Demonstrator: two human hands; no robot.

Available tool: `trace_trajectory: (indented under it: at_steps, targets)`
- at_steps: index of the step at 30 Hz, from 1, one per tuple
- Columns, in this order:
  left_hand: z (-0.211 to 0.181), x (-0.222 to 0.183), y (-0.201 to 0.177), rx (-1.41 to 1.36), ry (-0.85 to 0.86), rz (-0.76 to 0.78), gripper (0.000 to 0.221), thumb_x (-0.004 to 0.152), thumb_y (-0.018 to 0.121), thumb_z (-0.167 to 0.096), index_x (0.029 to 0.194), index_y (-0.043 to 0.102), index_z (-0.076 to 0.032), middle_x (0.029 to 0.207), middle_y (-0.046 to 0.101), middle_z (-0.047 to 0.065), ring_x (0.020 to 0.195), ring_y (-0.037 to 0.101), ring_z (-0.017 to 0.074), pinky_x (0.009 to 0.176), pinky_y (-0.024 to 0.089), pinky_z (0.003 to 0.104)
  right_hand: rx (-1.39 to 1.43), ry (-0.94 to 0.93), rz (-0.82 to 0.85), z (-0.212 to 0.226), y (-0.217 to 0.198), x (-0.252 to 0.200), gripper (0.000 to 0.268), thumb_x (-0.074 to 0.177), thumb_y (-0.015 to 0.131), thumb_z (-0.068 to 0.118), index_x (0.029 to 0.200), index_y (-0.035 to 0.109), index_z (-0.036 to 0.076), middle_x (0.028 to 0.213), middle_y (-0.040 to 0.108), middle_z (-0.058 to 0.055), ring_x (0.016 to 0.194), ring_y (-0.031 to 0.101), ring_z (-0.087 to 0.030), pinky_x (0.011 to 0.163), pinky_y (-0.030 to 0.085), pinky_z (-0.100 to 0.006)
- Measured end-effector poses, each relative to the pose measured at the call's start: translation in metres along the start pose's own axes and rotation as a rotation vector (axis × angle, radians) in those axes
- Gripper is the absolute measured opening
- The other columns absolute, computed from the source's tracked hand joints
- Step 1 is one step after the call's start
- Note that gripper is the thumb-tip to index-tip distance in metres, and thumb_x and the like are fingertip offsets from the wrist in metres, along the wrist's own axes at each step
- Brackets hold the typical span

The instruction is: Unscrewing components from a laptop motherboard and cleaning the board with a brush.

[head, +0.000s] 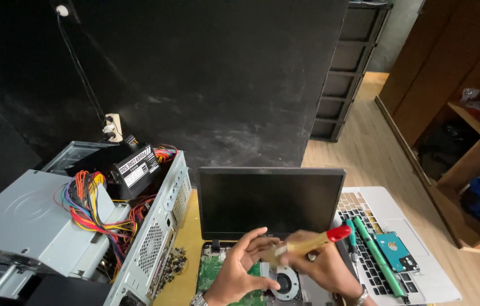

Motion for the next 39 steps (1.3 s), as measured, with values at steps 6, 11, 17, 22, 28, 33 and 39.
trace_trajectory:
  at_steps: [6,11,17,22,28,33,39]
  targets:
    - [-0.003,0.003,0.002,0.02,-0.006,0.015,0.104,0.069,0.096,-0.028,0.151,0.036,-0.001,0.146,0.056,0.024,0.134,0.059,0.0311,0.117,0.045,0.041,-0.084,0.082,-0.161,-0.026,-0.007,0.004,0.025,0.074,0.089,0.024,0.091,0.082,0.007,0.078,0.081,-0.002,0.06,0.068,-0.01,0.048,0.053,-0.023]
    - [-0.007,0.001,0.003,0.02,0.051,0.031,0.098,0.071,0.094,-0.023,0.15,0.039,-0.003,0.144,0.057,0.023,0.136,0.058,0.0315,0.118,0.046,0.043,-0.017,0.063,0.127,-0.02,-0.002,-0.003,0.028,0.074,0.091,0.027,0.093,0.08,0.009,0.092,0.083,-0.004,0.078,0.078,-0.016,0.068,0.065,-0.03]
    - [-0.002,0.0,0.0,0.054,-0.025,0.003,0.102,0.068,0.096,-0.028,0.149,0.04,-0.002,0.144,0.059,0.022,0.131,0.061,0.0298,0.116,0.048,0.041,-0.082,0.099,-0.01,-0.034,-0.008,-0.002,0.029,0.071,0.09,0.025,0.093,0.082,0.01,0.095,0.086,-0.003,0.078,0.081,-0.015,0.066,0.067,-0.026]
    - [-0.011,0.002,0.006,0.071,0.01,0.054,0.095,0.07,0.094,-0.021,0.148,0.043,-0.004,0.147,0.057,0.02,0.138,0.056,0.0287,0.121,0.041,0.041,-0.027,-0.013,0.229,-0.015,0.004,-0.004,0.032,0.077,0.087,0.031,0.1,0.08,0.01,0.099,0.086,-0.006,0.085,0.084,-0.019,0.076,0.071,-0.032]
    - [-0.012,0.001,0.008,0.095,0.09,0.07,0.095,0.07,0.094,-0.022,0.147,0.042,-0.002,0.147,0.056,0.022,0.138,0.055,0.0312,0.121,0.041,0.043,-0.023,0.016,0.17,-0.023,-0.002,-0.004,0.022,0.073,0.091,0.024,0.09,0.083,0.011,0.092,0.088,-0.003,0.08,0.084,-0.016,0.072,0.071,-0.03]
    - [0.003,0.004,-0.003,0.07,-0.169,-0.031,0.1,0.063,0.097,-0.031,0.146,0.048,-0.006,0.145,0.061,0.016,0.134,0.062,0.0273,0.117,0.049,0.039,-0.195,0.034,-0.141,-0.025,-0.006,0.003,0.02,0.073,0.09,0.026,0.084,0.084,0.01,0.087,0.083,0.002,0.073,0.076,-0.008,0.061,0.058,-0.025]
    - [0.032,0.007,-0.01,0.069,0.097,0.039,0.101,0.071,0.098,-0.046,0.143,0.047,0.001,0.141,0.062,0.024,0.134,0.062,0.0317,0.116,0.047,0.042,0.179,0.445,0.15,-0.051,0.005,-0.009,0.04,0.072,0.096,0.018,0.107,0.081,0.004,0.09,0.085,-0.006,0.087,0.073,-0.012,0.081,0.055,-0.027]
Point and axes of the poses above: each hand's wrist, its own x-axis towards the middle knuckle, its own y-axis out of the palm, z = x × y, the point moved 5 cm from there along x, towards the middle knuckle
